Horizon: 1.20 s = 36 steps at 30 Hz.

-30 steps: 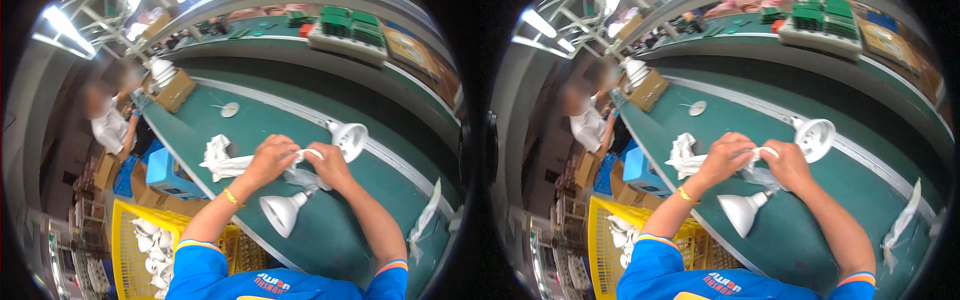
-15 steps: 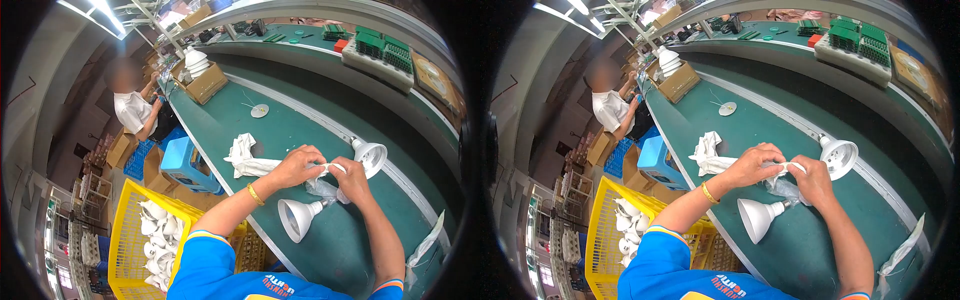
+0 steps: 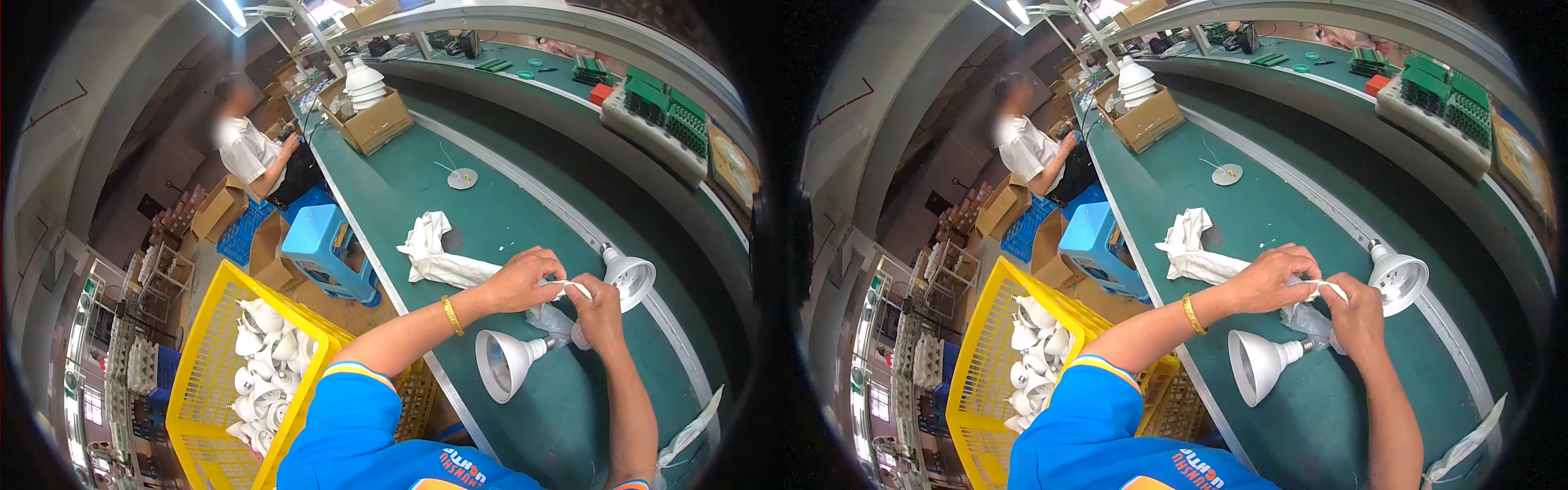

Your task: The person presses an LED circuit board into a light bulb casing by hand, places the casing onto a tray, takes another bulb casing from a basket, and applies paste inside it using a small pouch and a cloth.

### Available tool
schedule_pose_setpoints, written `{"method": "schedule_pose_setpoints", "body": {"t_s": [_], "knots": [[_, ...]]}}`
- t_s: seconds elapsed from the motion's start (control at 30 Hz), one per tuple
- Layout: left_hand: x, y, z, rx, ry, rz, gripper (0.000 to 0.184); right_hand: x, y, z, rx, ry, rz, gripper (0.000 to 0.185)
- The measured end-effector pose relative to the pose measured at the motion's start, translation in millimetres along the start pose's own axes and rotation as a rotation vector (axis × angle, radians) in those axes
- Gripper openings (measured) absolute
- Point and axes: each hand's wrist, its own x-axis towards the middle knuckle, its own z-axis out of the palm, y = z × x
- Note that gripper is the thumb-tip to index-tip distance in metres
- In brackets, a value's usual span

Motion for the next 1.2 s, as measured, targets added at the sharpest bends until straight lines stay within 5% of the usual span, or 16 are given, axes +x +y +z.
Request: {"method": "schedule_pose_setpoints", "body": {"t_s": [1.2], "knots": [[0.1, 6.9, 17.9, 0.098, 0.138, 0.078, 0.013, -10.3, -5.3, -0.8, -0.123, 0.101, -0.025, 0.014]]}}
